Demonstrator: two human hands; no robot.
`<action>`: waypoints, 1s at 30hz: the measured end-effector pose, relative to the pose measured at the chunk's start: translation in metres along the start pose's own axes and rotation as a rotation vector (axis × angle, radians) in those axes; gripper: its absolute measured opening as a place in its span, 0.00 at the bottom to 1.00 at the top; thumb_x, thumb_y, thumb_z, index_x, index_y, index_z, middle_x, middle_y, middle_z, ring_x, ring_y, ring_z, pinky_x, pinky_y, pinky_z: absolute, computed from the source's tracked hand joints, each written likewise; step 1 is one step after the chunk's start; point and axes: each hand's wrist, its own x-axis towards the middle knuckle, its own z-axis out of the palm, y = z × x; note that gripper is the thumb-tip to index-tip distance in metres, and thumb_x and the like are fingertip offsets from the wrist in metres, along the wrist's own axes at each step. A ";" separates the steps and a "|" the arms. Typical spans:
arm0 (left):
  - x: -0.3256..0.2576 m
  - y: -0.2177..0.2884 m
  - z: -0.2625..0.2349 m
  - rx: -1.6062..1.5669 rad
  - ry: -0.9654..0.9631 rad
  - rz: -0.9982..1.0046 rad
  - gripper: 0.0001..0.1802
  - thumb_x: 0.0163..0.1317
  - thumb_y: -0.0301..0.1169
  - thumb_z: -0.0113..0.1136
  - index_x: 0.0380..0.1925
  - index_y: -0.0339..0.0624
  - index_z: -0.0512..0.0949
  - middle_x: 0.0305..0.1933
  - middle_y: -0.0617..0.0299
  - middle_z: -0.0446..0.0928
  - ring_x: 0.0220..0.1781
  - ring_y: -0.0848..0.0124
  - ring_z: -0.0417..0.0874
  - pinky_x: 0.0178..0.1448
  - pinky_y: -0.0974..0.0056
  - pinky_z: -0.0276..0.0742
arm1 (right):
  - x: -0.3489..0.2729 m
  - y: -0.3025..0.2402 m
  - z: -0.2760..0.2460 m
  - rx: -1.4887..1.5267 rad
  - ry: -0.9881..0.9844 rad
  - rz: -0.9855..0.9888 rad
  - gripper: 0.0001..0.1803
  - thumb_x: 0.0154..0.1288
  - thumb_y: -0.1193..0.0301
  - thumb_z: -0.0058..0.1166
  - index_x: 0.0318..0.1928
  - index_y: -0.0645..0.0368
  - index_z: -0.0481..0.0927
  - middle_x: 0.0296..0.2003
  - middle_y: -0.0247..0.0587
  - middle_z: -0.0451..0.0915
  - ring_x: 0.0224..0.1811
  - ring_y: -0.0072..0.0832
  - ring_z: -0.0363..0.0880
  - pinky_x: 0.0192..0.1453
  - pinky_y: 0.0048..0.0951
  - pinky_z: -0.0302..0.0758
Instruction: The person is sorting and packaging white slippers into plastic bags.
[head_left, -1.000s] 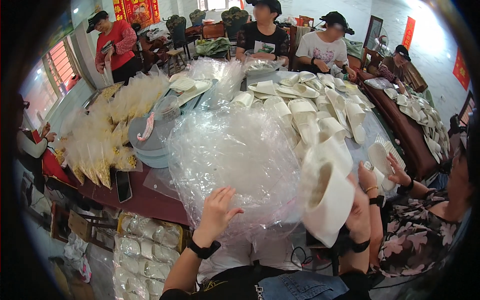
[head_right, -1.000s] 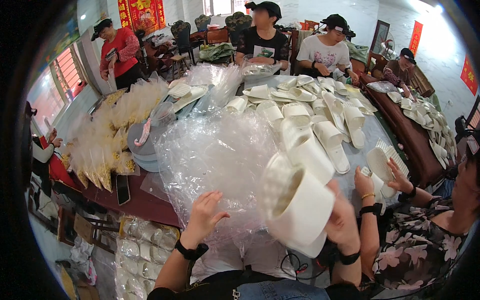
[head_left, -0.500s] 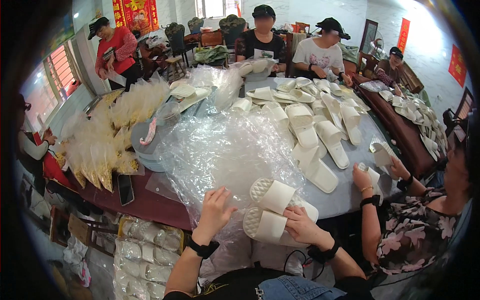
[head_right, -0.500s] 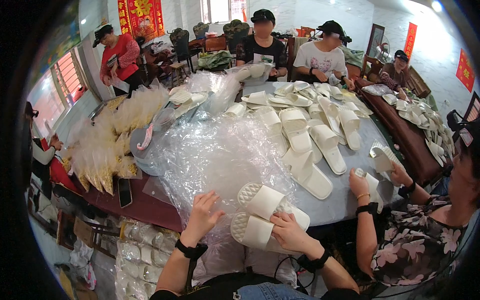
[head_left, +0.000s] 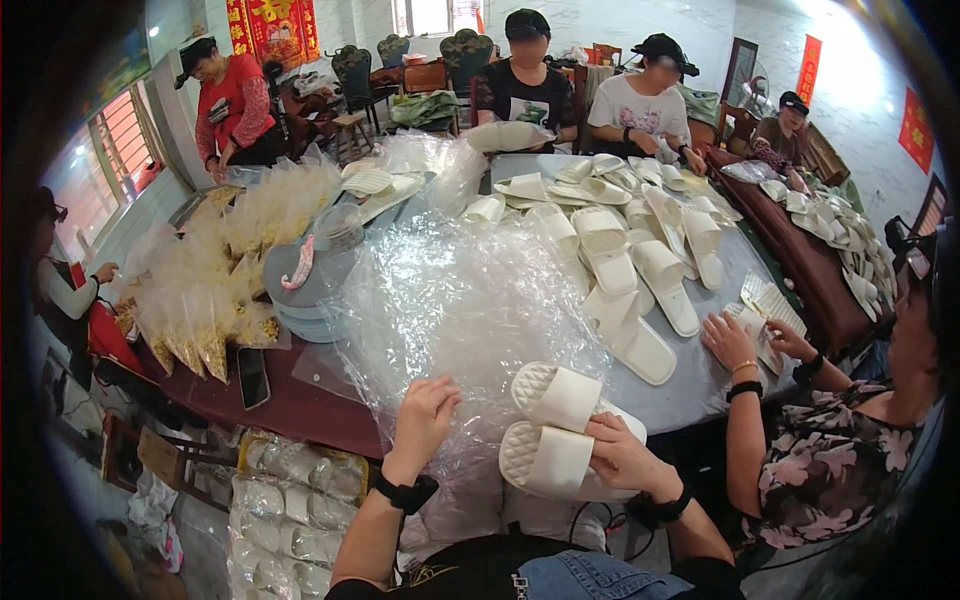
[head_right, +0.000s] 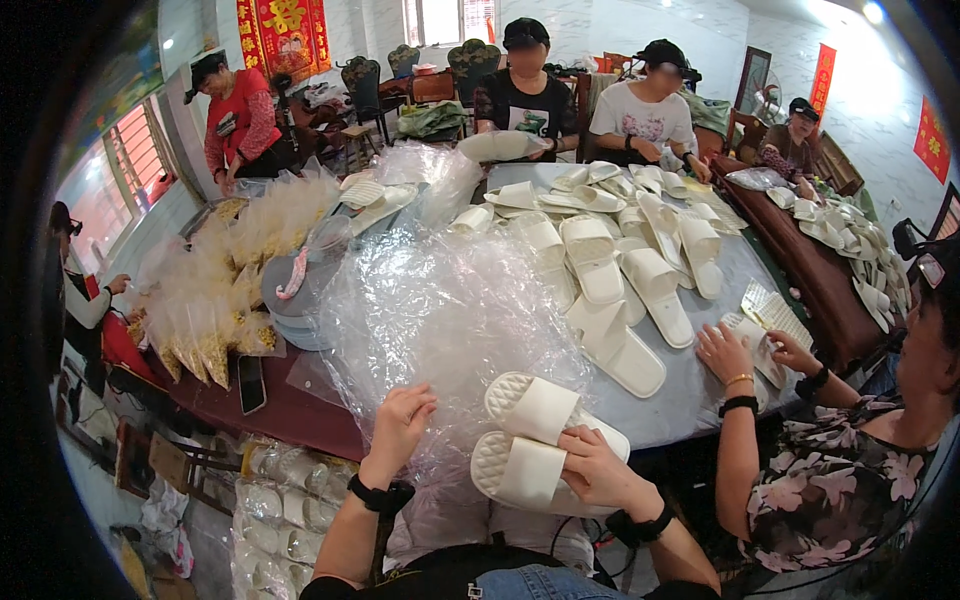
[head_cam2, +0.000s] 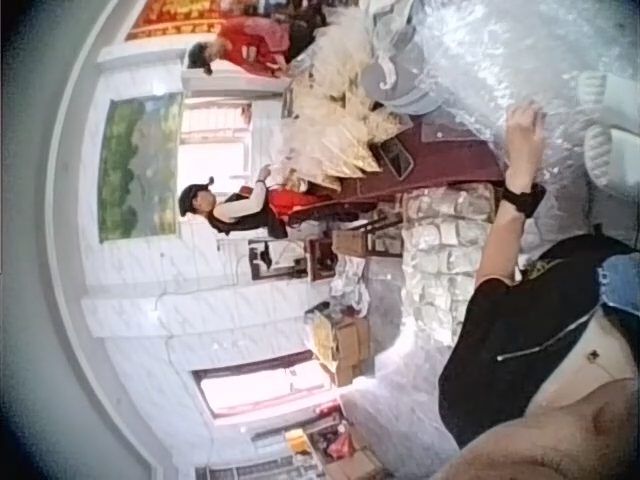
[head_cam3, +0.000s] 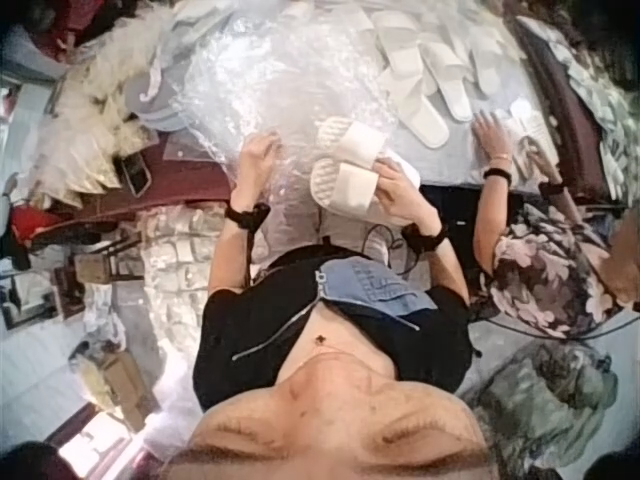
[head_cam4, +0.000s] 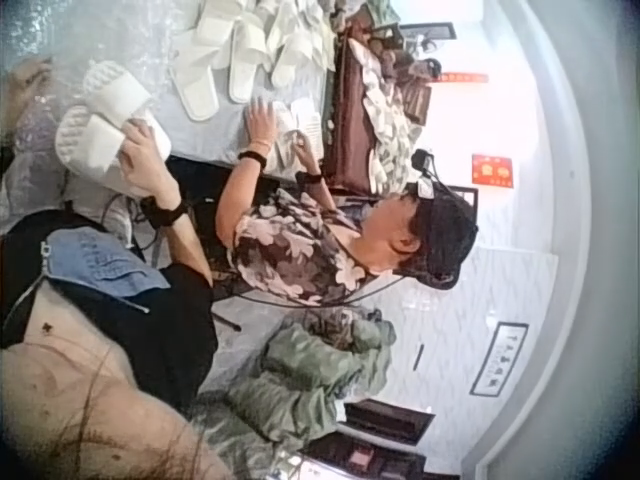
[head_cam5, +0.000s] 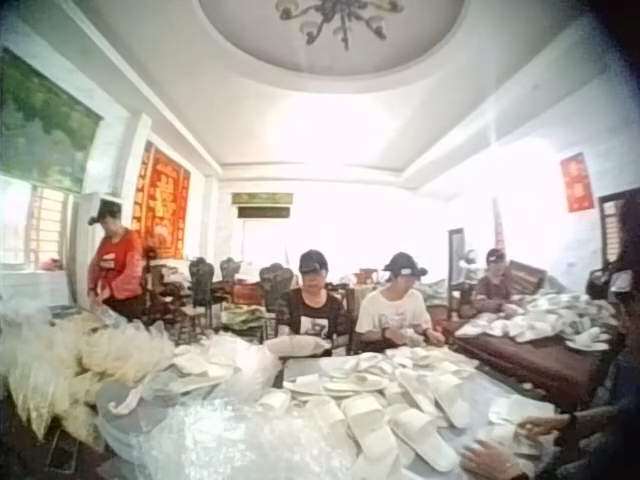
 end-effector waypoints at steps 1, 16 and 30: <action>0.000 -0.003 0.000 -0.052 -0.002 -0.031 0.09 0.60 0.26 0.68 0.41 0.37 0.85 0.50 0.48 0.85 0.49 0.51 0.83 0.54 0.55 0.79 | 0.000 0.000 -0.001 0.003 0.023 0.014 0.21 0.51 0.82 0.62 0.49 0.59 0.83 0.55 0.40 0.78 0.58 0.46 0.71 0.62 0.44 0.68; -0.009 0.033 -0.009 0.301 -0.387 0.131 0.44 0.57 0.36 0.74 0.73 0.53 0.63 0.73 0.39 0.63 0.76 0.37 0.61 0.79 0.47 0.60 | -0.006 -0.003 -0.007 0.055 0.120 -0.011 0.26 0.46 0.86 0.60 0.50 0.59 0.83 0.53 0.42 0.81 0.54 0.48 0.74 0.58 0.41 0.71; -0.001 0.022 -0.015 -0.415 -0.038 -0.325 0.23 0.81 0.40 0.44 0.63 0.33 0.75 0.61 0.44 0.80 0.64 0.62 0.81 0.67 0.62 0.73 | 0.023 -0.028 -0.010 0.113 0.067 -0.156 0.22 0.46 0.83 0.62 0.47 0.62 0.84 0.52 0.42 0.81 0.54 0.48 0.76 0.60 0.44 0.72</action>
